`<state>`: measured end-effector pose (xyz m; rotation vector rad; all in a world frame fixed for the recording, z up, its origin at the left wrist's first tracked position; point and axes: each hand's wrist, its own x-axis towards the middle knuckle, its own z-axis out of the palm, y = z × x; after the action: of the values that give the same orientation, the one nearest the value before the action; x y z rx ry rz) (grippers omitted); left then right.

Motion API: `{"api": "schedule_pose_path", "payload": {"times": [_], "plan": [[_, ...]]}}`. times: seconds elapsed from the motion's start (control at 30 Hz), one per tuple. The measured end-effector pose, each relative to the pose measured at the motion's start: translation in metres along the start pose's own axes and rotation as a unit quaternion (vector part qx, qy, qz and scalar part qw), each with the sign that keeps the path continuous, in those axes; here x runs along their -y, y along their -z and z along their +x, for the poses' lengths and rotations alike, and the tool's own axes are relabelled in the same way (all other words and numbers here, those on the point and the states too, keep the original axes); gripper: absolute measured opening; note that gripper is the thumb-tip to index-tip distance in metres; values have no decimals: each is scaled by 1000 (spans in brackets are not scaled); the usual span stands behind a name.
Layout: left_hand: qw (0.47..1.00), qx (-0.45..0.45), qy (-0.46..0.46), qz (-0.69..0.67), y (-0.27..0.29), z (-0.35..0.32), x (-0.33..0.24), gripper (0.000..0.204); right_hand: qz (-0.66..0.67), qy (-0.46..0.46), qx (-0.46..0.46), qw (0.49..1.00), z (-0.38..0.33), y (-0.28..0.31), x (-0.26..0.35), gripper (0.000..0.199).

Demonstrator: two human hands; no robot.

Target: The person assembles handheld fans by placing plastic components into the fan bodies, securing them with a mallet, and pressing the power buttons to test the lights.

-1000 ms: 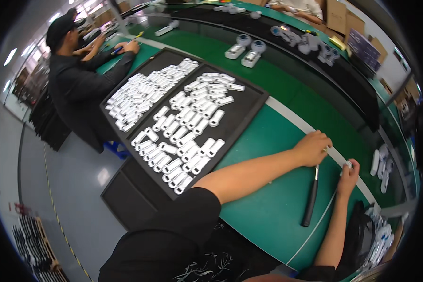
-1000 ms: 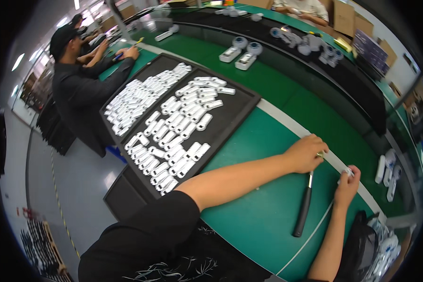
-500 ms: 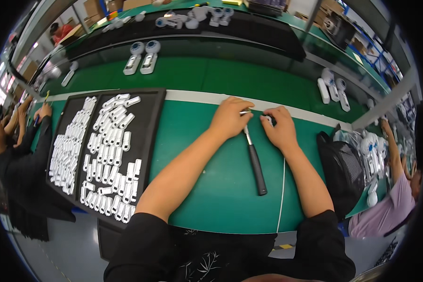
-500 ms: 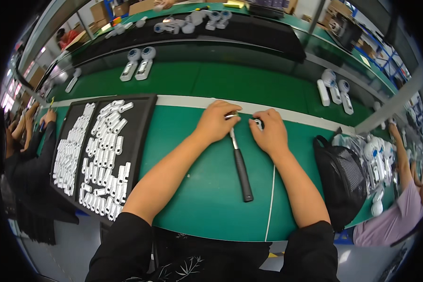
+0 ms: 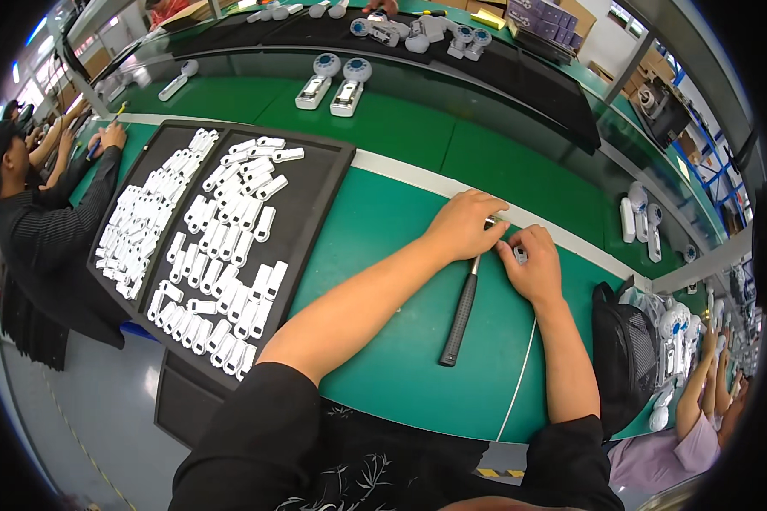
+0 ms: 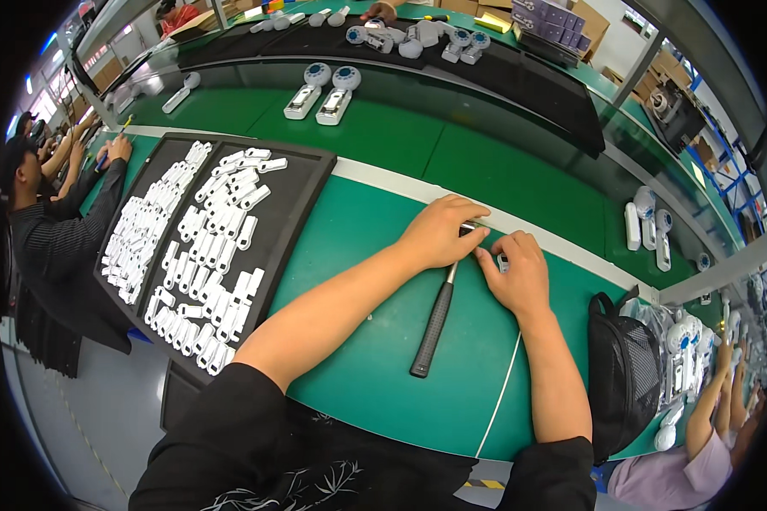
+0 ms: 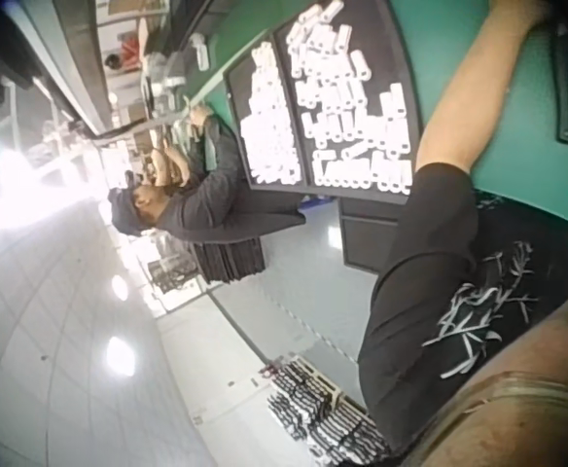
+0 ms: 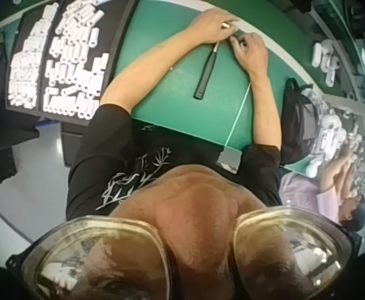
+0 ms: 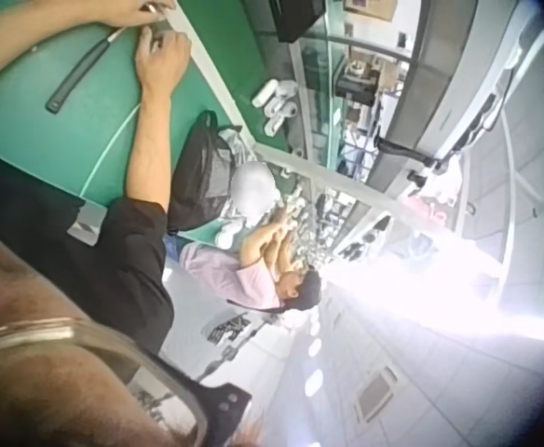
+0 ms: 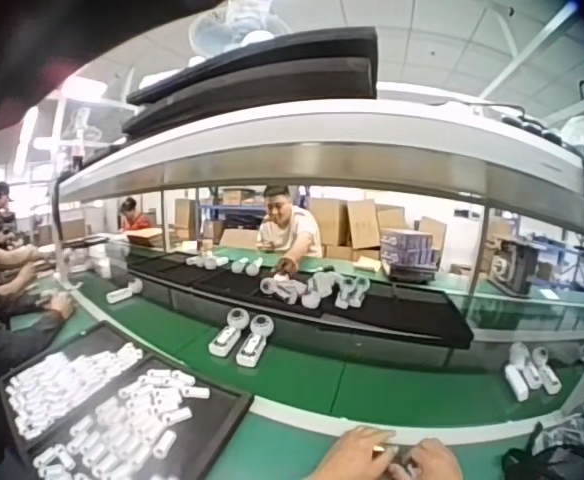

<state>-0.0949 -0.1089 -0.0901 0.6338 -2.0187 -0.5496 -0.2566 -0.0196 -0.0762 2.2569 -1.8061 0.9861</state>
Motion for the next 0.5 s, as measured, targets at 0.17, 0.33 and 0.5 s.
{"api": "schedule_pose_path", "payload": {"times": [0.17,0.33,0.5], "plan": [[1000,4,9,-17,-2,0,0,22,78,-51,-2,996,-3,3,2,16],[1000,24,6,-5,1,0,2,21,124,-63,-66,988,0,1,5,20],[997,39,-60,0,0,-1,-4,19,106,-30,-100,989,-3,7,4,23]]}}
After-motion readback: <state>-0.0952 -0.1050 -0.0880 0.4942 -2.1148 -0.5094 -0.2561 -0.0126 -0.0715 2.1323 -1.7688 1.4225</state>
